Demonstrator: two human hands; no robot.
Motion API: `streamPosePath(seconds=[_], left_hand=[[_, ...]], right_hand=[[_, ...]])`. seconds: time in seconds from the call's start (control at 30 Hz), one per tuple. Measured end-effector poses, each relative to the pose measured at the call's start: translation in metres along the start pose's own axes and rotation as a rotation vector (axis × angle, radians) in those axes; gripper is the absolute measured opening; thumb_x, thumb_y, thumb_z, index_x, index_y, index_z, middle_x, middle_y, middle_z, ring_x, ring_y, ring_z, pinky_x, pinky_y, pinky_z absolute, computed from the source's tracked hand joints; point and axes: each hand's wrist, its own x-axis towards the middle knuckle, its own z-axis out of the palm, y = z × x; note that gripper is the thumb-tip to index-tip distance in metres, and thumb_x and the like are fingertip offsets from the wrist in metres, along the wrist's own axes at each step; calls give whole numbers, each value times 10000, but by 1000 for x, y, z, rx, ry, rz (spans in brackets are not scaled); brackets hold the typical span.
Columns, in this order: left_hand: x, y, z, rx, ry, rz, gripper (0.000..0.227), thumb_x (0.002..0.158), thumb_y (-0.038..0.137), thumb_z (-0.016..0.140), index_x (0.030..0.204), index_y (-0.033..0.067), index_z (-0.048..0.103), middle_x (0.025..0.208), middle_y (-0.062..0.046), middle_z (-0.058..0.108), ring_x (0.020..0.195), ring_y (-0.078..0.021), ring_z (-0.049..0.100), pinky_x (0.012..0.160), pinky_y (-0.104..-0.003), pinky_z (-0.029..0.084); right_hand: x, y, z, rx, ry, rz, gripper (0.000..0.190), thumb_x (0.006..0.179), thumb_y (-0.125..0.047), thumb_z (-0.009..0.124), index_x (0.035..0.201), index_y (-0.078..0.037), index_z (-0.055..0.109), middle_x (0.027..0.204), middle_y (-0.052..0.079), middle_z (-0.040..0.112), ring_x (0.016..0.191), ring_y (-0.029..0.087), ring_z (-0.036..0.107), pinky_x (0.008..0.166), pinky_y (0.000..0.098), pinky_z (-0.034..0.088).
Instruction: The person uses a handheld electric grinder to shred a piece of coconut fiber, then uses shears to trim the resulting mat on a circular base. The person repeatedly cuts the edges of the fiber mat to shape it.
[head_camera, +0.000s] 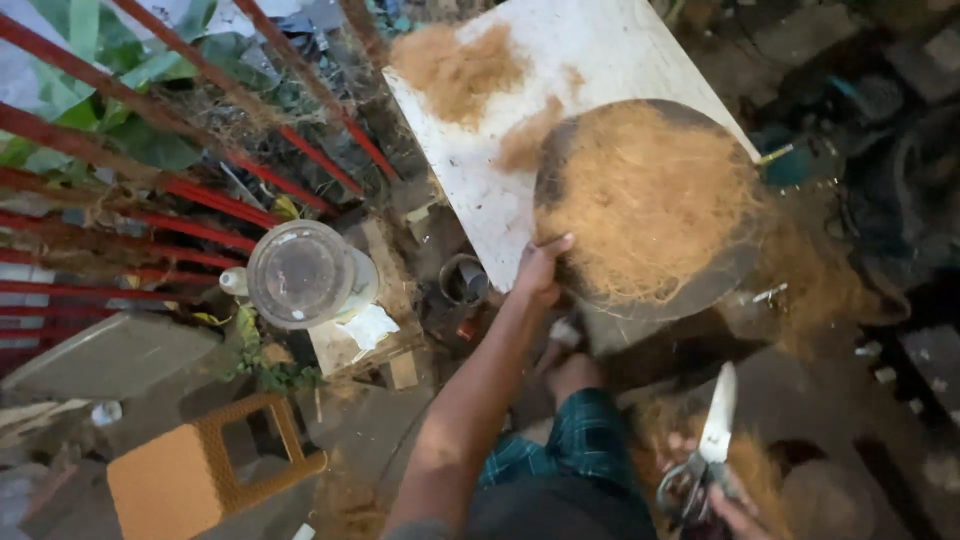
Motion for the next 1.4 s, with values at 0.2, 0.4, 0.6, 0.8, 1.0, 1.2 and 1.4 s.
streamPosePath(seconds=[0.2, 0.4, 0.6, 0.8, 1.0, 1.2, 1.4], left_hand=[[42, 18, 45, 88, 43, -86, 278, 810, 126, 739, 1071, 29, 729, 1052, -95, 730, 1017, -280, 688, 821, -421, 567], [98, -16, 61, -75, 112, 126, 389, 749, 57, 734, 1128, -17, 681, 1113, -132, 721, 1018, -256, 683, 932, -391, 562], [99, 5, 94, -61, 273, 94, 413, 774, 65, 732, 1181, 43, 668, 1141, -112, 725, 1067, -280, 685, 918, -390, 538], [98, 10, 111, 199, 451, 270, 806, 765, 20, 780, 1482, 80, 419, 1335, -240, 590, 1214, -407, 591, 980, -540, 476], [73, 39, 154, 1397, 617, 911, 767, 874, 141, 742, 1520, -1, 355, 1504, -310, 408, 1414, -499, 333, 1118, -664, 219], [125, -2, 139, 2079, 301, 502, 664, 952, 633, 441, 1480, 232, 470, 1650, -76, 225, 1534, -366, 87, 1195, -651, 67], [122, -8, 130, 1986, 300, 662, 771, 915, 576, 575, 1539, 177, 361, 1656, -94, 219, 1516, -375, 203, 1201, -637, 137]], right_hand=[[207, -135, 144, -405, 588, 142, 638, 910, 5, 197, 1544, 33, 263, 1395, 399, 360, 1339, 574, 362, 1093, 599, 261], [346, -244, -4, -571, 301, 126, 423, 871, -83, 572, 1288, -148, 546, 903, 271, 680, 802, 336, 684, 674, 367, 527], [518, -290, 17, -884, 321, 205, 203, 745, -107, 672, 870, -171, 526, 622, 15, 515, 524, 115, 522, 484, 201, 394], [626, -274, 39, -1281, 237, 43, 261, 806, -192, 762, 1062, -170, 716, 771, 68, 557, 614, 150, 560, 537, 303, 434], [676, -260, 45, -1804, 275, 22, 445, 786, -359, 772, 1207, -221, 723, 1095, 169, 693, 1085, 399, 623, 861, 470, 491], [671, -267, 85, -1760, 197, 70, 472, 790, -377, 767, 1243, -261, 697, 1188, 138, 658, 1175, 339, 577, 947, 431, 458], [688, -266, 80, -1803, 157, 165, 451, 816, -301, 781, 1241, -173, 703, 1077, 202, 677, 1078, 345, 621, 875, 457, 462]])
